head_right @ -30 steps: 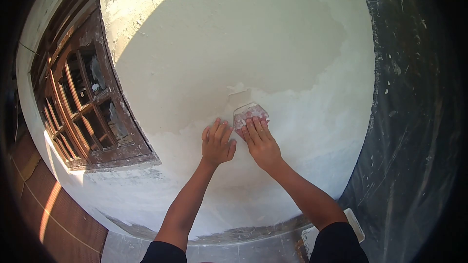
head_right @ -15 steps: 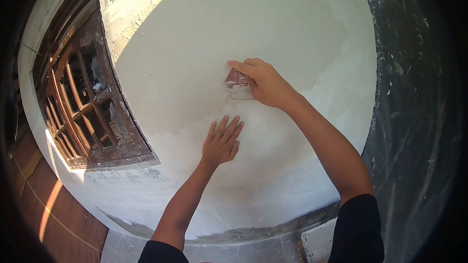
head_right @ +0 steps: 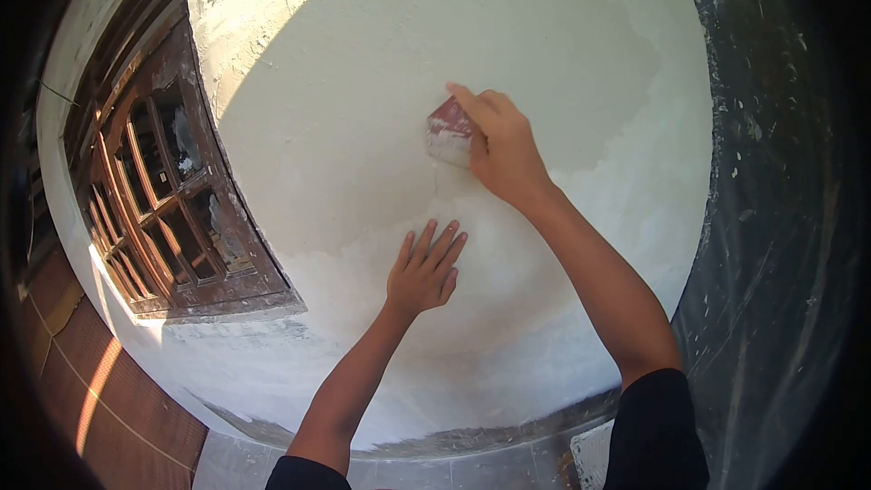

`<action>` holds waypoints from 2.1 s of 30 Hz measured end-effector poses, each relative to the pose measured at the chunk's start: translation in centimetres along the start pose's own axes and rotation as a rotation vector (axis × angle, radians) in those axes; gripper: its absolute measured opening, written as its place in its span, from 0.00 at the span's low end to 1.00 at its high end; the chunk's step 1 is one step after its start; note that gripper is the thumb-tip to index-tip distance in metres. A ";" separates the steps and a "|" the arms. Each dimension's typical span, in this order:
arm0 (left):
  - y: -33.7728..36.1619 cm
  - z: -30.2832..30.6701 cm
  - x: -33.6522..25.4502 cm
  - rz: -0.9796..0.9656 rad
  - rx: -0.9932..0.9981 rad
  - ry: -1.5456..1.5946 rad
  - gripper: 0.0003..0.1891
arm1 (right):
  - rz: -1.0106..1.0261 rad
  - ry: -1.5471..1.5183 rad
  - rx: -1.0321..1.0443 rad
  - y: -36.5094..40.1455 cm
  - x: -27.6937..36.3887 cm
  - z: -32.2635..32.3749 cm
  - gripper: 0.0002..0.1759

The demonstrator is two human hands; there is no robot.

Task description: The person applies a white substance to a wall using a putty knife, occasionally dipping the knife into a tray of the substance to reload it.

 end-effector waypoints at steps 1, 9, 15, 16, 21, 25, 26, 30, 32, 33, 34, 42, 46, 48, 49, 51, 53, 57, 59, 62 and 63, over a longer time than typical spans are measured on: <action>0.1 0.0 0.0 0.000 0.003 0.003 0.30 | -0.003 0.000 0.002 0.2 0.0 -0.7 0.31; 0.2 -0.2 0.0 -0.006 0.003 0.020 0.28 | -0.056 0.016 -0.064 0.1 0.5 -0.4 0.30; 0.1 -0.2 0.0 -0.008 -0.009 0.004 0.28 | -0.112 0.040 -0.399 1.0 -1.6 1.8 0.28; 0.0 -0.2 0.0 -0.011 -0.012 0.003 0.28 | -0.118 -0.015 -0.381 1.5 -1.1 1.3 0.27; 0.1 -0.2 0.0 -0.009 0.006 0.023 0.28 | 0.008 0.046 -0.114 4.2 -0.4 -3.5 0.29; 0.0 -0.2 0.1 -0.004 0.006 0.039 0.28 | -0.322 0.003 -0.555 5.6 -1.8 0.4 0.29; 0.2 -0.3 0.2 -0.004 0.006 0.041 0.27 | -0.195 -0.028 -0.405 5.7 -0.4 -1.6 0.29; 0.1 -0.3 0.0 -0.003 0.028 0.019 0.27 | -0.291 -0.044 -0.414 6.5 -2.3 -1.8 0.29; 0.3 -0.4 -0.1 -0.006 0.015 0.010 0.28 | -0.431 -0.015 -0.646 7.5 -3.8 0.7 0.28; 0.1 -0.4 -0.1 -0.007 -0.001 -0.001 0.28 | -0.428 -0.015 -0.647 7.3 -3.2 0.9 0.28; 0.1 -0.4 0.0 -0.009 -0.001 -0.002 0.28 | -0.331 -0.037 -0.618 7.0 -2.0 0.7 0.28; 0.2 -0.6 0.0 -0.007 0.006 0.007 0.28 | -0.451 -0.129 -0.796 8.3 -4.0 1.8 0.28; 0.1 -0.5 -0.2 -0.002 0.020 0.020 0.28 | -0.265 -0.119 -0.304 7.0 -0.3 -3.2 0.28; 0.2 -0.4 0.0 0.000 0.033 0.014 0.28 | -0.325 -0.048 -0.434 7.5 -2.4 -2.6 0.28; 0.3 -0.4 0.0 -0.002 0.033 0.012 0.28 | -0.377 0.023 -0.565 7.9 -3.1 -1.5 0.28; 0.1 -0.5 -0.1 -0.011 -0.002 -0.008 0.27 | -0.465 -0.098 -0.814 9.0 -4.2 1.4 0.29; 0.2 -0.5 0.0 -0.012 -0.005 -0.015 0.27 | -0.340 -0.072 -0.694 8.5 -2.4 0.6 0.29; 0.3 -0.4 0.0 0.000 0.011 0.013 0.26 | -0.323 -0.078 -0.471 8.2 -2.5 -2.4 0.28; 0.3 -0.5 0.0 -0.010 -0.005 -0.002 0.26 | -0.459 -0.025 -0.698 9.1 -4.6 -0.6 0.28; 0.2 -0.5 0.1 -0.015 -0.025 -0.017 0.26 | -0.421 -0.108 -0.736 9.0 -3.9 -0.3 0.28; 0.3 -0.5 -0.1 -0.015 -0.026 -0.013 0.26 | -0.349 -0.135 -0.649 8.4 -2.5 -1.2 0.28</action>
Point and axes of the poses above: each hand's wrist, its own y-axis away from the middle knuckle, its own z-axis out of the back of the hand, x = y × z, the point moved 6 cm from there along -y, towards the middle knuckle, and after that the axes turned 7 degrees about -z, right-handed, at the moved point
